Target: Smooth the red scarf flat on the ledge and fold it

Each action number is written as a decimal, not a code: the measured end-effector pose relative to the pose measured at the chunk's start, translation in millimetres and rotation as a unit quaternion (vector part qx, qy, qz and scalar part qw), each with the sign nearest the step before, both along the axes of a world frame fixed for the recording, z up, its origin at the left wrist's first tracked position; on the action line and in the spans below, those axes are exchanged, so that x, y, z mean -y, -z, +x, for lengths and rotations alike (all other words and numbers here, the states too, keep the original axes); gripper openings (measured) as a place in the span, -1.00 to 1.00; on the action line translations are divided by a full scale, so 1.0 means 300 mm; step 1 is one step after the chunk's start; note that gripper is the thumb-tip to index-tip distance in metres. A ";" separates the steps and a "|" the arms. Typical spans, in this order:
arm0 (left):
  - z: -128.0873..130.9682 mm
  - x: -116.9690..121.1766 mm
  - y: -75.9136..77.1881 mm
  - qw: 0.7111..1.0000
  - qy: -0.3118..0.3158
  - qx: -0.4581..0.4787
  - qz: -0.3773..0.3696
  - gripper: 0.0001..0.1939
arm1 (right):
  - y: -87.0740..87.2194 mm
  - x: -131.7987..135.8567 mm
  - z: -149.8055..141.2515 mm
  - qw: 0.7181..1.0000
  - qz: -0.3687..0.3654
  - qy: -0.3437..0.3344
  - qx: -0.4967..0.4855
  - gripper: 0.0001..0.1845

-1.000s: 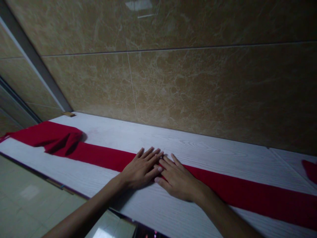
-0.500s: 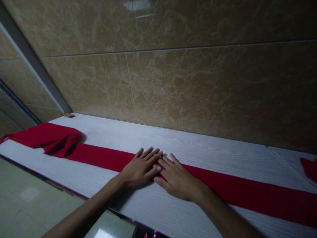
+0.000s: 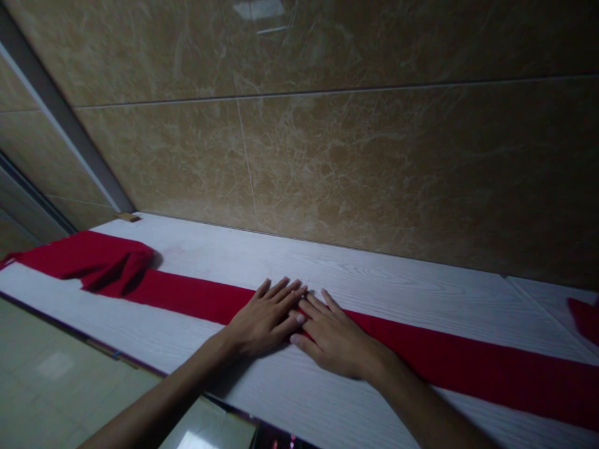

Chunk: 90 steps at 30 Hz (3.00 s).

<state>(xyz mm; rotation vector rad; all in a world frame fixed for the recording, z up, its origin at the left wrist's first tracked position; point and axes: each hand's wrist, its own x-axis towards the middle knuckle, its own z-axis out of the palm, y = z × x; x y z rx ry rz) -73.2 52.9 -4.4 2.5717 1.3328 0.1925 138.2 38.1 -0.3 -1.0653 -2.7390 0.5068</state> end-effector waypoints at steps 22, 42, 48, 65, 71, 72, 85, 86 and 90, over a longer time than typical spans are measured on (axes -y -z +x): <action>-0.001 -0.003 0.002 1.000 0.004 0.001 0.004 -0.31 | -0.010 0.002 0.002 1.000 -0.009 0.001 0.000 -0.32; -0.003 -0.001 0.003 1.000 0.005 0.004 0.004 -0.31 | -0.007 -0.001 0.001 1.000 -0.007 0.001 -0.002 -0.33; -0.005 -0.003 0.011 1.000 0.002 0.004 0.003 -0.31 | -0.011 0.005 0.001 1.000 -0.011 0.002 0.000 -0.32; -0.004 -0.003 0.008 1.000 0.007 0.010 0.009 -0.32 | -0.011 0.002 0.004 1.000 -0.009 0.003 -0.001 -0.32; 0.002 0.000 -0.002 1.000 0.002 0.003 0.003 -0.31 | -0.004 -0.001 0.004 1.000 -0.009 0.002 0.001 -0.33; 0.003 0.001 -0.004 1.000 -0.001 -0.001 -0.001 -0.31 | -0.004 -0.001 0.003 1.000 -0.010 0.003 0.002 -0.33; -0.006 -0.005 0.011 1.000 0.011 0.013 0.011 -0.32 | -0.007 -0.001 0.001 1.000 -0.016 0.000 -0.001 -0.32; -0.006 -0.005 0.010 1.000 0.010 0.012 0.011 -0.32 | -0.008 -0.001 0.001 1.000 -0.015 0.000 -0.002 -0.32; -0.004 -0.004 0.006 1.000 0.005 0.011 0.006 -0.31 | -0.009 0.002 0.002 1.000 -0.012 0.001 -0.001 -0.32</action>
